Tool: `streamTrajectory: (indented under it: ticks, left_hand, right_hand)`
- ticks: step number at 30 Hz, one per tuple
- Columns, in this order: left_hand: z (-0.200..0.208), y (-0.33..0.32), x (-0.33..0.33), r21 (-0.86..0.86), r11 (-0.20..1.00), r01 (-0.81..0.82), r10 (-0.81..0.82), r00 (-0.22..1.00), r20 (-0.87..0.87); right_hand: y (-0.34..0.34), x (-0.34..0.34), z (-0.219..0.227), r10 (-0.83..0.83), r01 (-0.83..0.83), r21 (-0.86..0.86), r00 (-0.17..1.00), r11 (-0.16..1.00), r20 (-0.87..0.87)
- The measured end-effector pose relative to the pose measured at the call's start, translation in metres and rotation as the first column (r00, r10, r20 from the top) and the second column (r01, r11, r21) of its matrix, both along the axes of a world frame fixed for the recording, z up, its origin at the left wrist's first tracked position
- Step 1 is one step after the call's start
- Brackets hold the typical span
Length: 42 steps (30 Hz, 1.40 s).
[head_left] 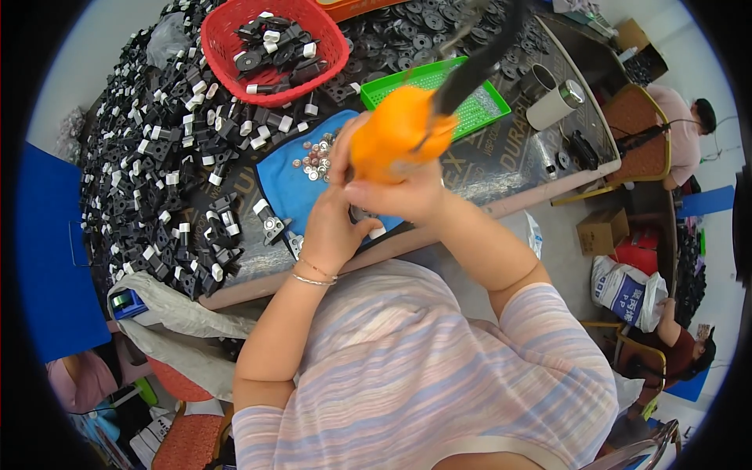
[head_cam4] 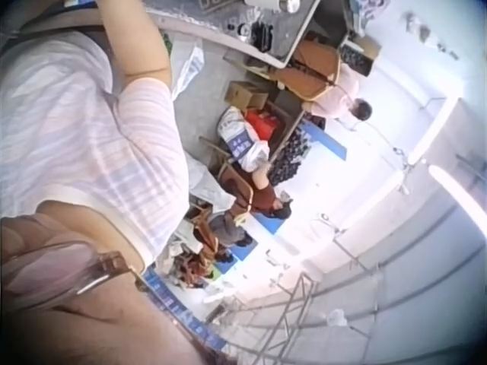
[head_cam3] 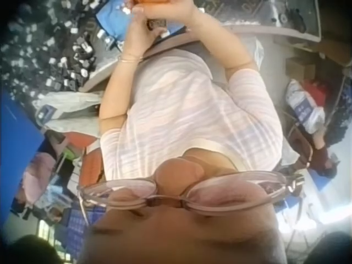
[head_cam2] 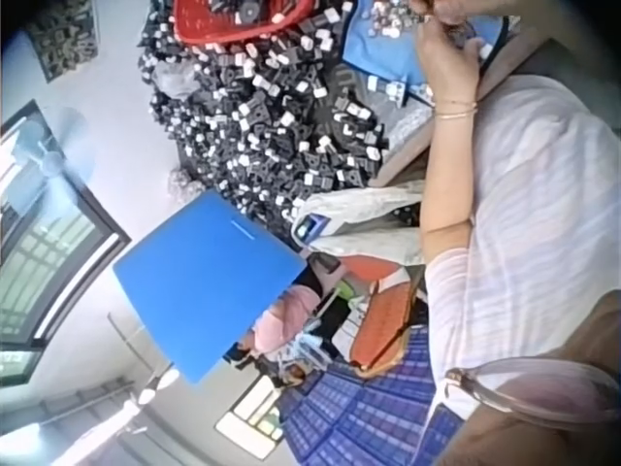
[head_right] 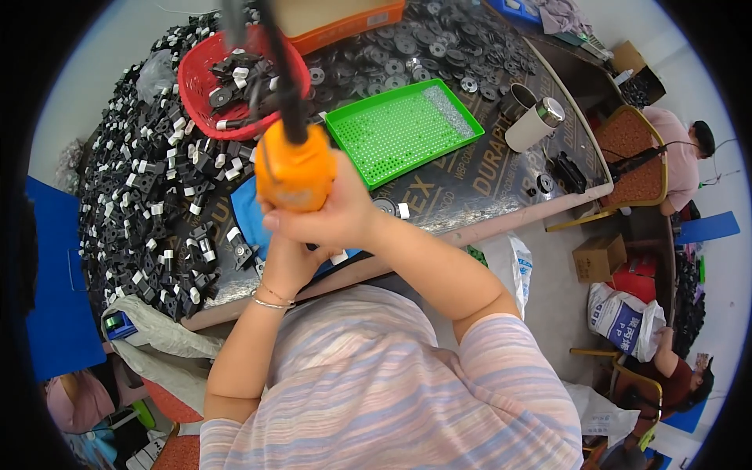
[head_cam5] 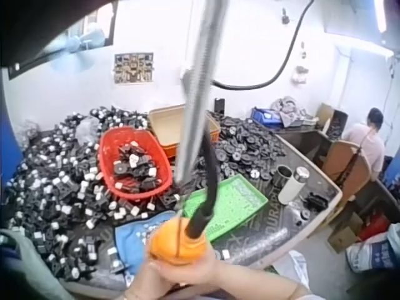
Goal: Assembling small mechanical components using an electric screwdriver at a factory workbench.
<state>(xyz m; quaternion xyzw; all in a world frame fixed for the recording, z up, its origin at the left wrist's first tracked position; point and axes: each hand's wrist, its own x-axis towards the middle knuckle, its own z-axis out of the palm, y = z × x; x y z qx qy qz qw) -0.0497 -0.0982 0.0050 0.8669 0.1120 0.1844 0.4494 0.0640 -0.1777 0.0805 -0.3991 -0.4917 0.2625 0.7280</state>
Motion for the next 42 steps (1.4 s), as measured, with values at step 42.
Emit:
streamTrajectory:
  ticks: [42]
  left_hand:
    - [0.004,-0.002,-0.004,0.076,0.996,-0.047,0.058,0.985,-0.160]
  right_hand:
    - [-0.027,0.068,-0.008,-0.449,0.461,0.102,0.885,0.882,-0.123]
